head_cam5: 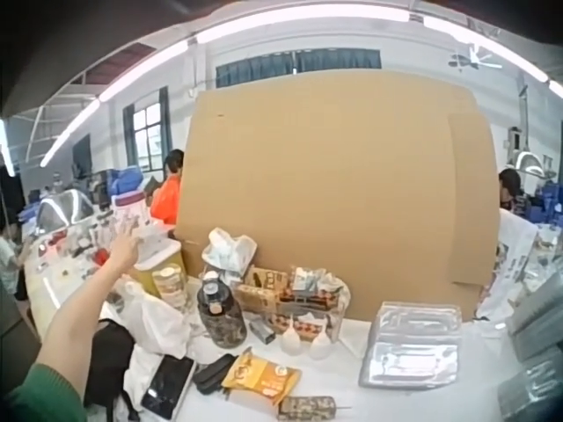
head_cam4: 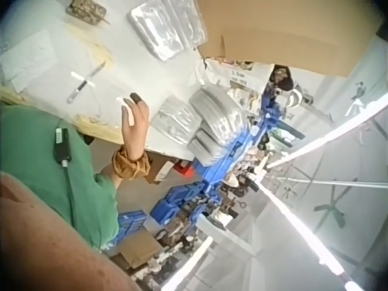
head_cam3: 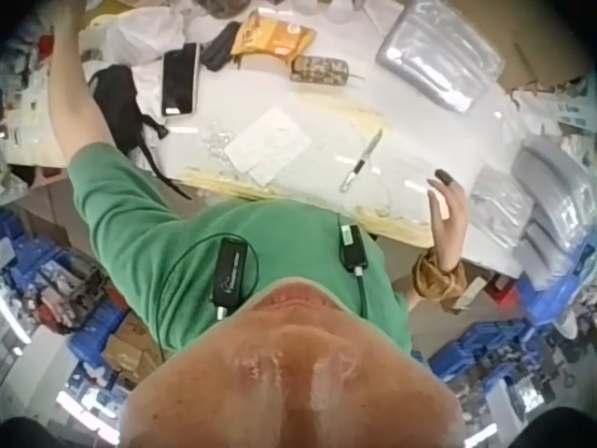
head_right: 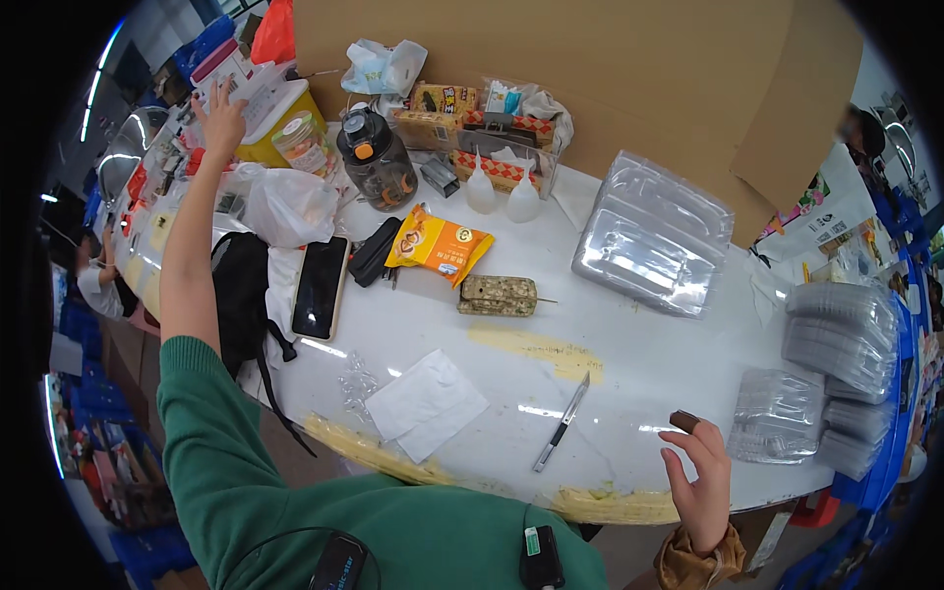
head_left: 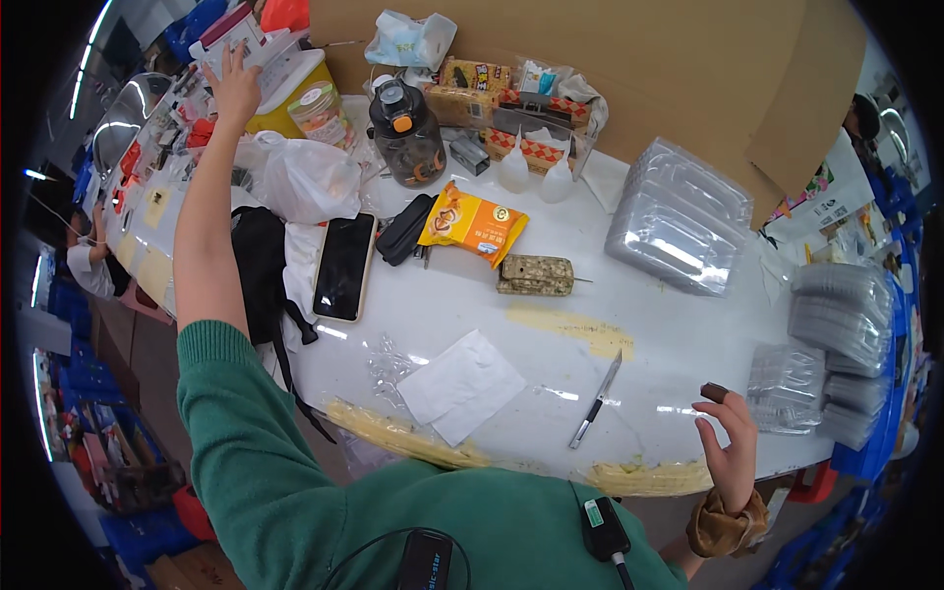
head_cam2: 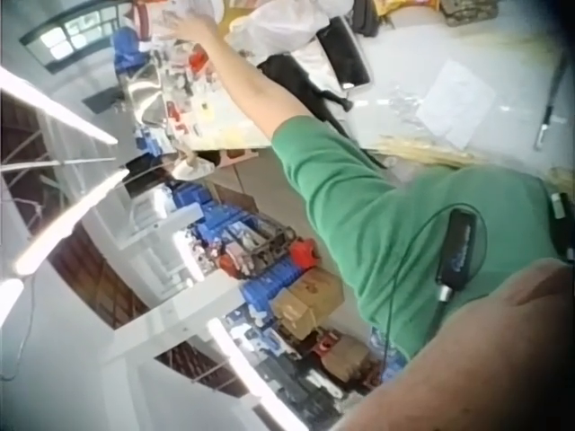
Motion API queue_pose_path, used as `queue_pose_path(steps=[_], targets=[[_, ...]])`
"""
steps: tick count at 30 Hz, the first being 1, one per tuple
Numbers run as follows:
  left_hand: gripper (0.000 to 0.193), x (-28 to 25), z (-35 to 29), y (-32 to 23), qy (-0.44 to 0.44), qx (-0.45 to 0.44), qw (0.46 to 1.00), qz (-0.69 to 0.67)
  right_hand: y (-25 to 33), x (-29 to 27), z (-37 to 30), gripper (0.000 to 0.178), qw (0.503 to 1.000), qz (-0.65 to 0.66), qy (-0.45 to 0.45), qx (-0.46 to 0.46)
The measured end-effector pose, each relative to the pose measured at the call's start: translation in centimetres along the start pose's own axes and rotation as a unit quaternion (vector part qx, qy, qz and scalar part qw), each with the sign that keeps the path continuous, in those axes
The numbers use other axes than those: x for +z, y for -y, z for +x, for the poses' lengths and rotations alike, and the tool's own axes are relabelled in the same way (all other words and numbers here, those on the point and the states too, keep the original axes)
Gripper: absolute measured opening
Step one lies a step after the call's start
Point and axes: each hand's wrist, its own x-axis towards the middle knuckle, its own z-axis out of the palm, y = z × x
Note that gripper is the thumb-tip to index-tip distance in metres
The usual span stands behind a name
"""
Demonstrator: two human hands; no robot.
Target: Assembling and packaging small plastic toy tank models at a workstation.
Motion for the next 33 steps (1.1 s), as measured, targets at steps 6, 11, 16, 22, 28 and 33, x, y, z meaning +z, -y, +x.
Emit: queue_pose_path(steps=[6,11,16,22,28,33], targets=[[0.026,-0.3,-1.5,2.7,-0.094,-0.011,0.995,-0.026,0.2,-0.2,0.6,0.019,1.000,-0.006,0.009,-0.013],[0.030,-0.5,-2.8,5.0,-0.141,-0.052,0.984,-0.098,0.2,0.1,0.8,0.020,1.000,0.010,0.013,-0.019],[0.033,-5.4,-5.2,2.9,-0.241,-0.002,0.940,-0.244,-0.2,0.4,1.3,0.020,0.998,0.032,0.020,-0.043],[0.042,-18.5,-12.8,-5.4,-0.200,0.224,0.846,-0.441,-0.3,0.5,1.7,0.020,0.996,0.050,0.024,-0.064],[0.073,-21.8,-17.3,-13.7,0.121,0.457,0.745,-0.470,-1.3,0.7,-0.1,0.021,0.996,0.057,0.014,-0.069],[0.085,-17.9,-16.3,-18.5,0.152,0.491,0.727,-0.455,-2.0,0.5,-1.8,0.022,0.995,0.065,-0.012,-0.073]])
